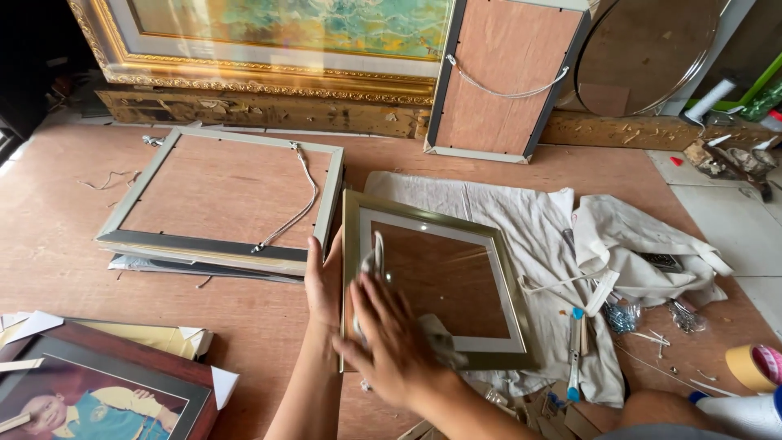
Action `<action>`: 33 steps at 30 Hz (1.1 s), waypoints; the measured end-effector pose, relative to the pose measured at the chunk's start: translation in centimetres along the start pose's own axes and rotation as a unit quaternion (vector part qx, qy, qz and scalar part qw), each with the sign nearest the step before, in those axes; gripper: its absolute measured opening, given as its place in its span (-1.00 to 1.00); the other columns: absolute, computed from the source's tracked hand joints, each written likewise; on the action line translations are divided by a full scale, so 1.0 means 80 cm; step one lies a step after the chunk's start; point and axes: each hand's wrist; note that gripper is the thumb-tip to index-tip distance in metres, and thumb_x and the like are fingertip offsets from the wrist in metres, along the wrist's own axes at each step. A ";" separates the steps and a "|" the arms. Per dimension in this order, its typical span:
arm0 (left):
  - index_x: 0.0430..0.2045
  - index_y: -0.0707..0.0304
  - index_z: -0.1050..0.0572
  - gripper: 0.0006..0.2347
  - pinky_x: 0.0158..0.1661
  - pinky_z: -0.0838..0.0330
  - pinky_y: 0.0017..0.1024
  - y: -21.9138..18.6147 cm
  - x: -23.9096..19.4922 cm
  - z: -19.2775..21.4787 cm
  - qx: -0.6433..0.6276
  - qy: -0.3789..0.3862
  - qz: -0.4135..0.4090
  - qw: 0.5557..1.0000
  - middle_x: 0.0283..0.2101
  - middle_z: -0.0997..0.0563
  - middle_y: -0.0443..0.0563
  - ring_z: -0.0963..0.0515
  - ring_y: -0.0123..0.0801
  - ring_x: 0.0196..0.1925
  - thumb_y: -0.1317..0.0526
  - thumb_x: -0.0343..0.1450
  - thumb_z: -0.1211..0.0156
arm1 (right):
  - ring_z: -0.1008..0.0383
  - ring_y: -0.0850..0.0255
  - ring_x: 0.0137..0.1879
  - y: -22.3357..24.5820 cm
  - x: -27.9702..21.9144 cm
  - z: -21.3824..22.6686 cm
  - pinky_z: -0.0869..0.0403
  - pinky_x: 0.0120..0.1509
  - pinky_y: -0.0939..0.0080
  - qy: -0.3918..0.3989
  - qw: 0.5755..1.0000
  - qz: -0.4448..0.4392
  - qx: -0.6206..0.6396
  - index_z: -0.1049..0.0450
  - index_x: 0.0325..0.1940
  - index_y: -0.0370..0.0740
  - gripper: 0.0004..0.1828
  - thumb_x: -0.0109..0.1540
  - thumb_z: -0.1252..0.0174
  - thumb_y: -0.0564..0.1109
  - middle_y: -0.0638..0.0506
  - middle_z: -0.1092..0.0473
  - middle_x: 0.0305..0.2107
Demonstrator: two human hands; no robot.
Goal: The person sits on the floor and assembles a picture frame by attaching a metal hanging wire to the back using a staple gun. They wipe the frame with a cloth, remove protective plastic, and secure the wire at multiple points.
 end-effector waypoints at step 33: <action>0.56 0.13 -0.38 -0.22 0.53 -0.29 0.03 0.016 0.077 0.129 -0.079 -0.019 -0.008 0.997 0.46 -0.55 0.22 -0.52 0.07 0.50 -0.43 0.55 0.10 | 0.08 -0.25 0.79 -0.061 0.141 -0.023 0.02 0.65 -0.69 0.029 0.996 -0.068 -0.052 0.00 0.81 -0.21 -0.07 0.55 0.40 0.46 -0.30 0.08 0.73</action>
Point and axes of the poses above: each hand's wrist, its own x-axis towards the middle knuckle, its own z-axis out of the back of the hand, y = z × x
